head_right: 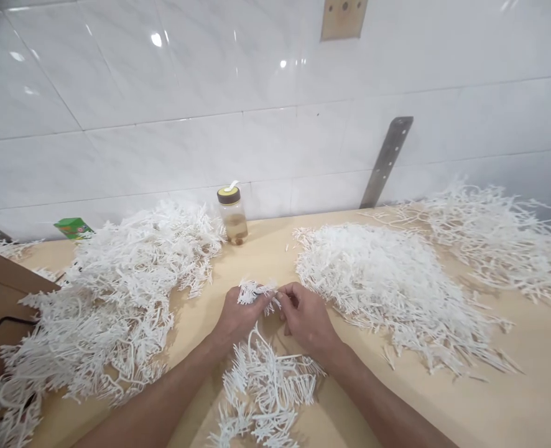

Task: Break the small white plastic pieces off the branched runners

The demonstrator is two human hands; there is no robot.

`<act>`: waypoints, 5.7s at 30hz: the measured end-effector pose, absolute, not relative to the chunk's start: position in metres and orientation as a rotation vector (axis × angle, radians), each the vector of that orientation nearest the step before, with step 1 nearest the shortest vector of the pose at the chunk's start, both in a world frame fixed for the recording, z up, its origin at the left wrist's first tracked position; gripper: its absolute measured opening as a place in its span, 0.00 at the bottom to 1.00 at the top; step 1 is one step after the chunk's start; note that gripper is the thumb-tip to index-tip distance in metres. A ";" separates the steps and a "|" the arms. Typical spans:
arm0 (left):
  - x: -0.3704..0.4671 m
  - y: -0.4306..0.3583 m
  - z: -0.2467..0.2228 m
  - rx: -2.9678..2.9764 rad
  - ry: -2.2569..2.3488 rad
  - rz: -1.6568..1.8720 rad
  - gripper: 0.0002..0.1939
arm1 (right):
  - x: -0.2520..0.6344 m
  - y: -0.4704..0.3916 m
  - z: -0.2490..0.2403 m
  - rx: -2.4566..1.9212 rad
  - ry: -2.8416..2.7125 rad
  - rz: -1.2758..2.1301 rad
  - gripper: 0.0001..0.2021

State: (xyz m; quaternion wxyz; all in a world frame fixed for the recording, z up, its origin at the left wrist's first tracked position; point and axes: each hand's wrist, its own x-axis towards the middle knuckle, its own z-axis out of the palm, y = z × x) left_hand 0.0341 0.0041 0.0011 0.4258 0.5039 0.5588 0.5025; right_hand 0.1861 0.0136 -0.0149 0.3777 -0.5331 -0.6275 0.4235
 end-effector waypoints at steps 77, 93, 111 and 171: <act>0.033 0.001 0.024 1.099 1.428 1.246 0.18 | 0.185 0.010 -0.001 -1.331 -1.560 1.198 0.15; 0.030 0.006 0.012 1.115 1.436 1.241 0.23 | 0.193 0.023 -0.004 -1.575 -1.493 0.867 0.06; 0.034 0.004 0.012 1.168 1.400 1.219 0.22 | 0.190 0.012 0.000 -1.303 -1.510 1.453 0.23; 0.039 0.000 0.002 1.069 1.292 1.298 0.17 | 0.193 0.013 -0.006 -1.363 -1.667 1.369 0.10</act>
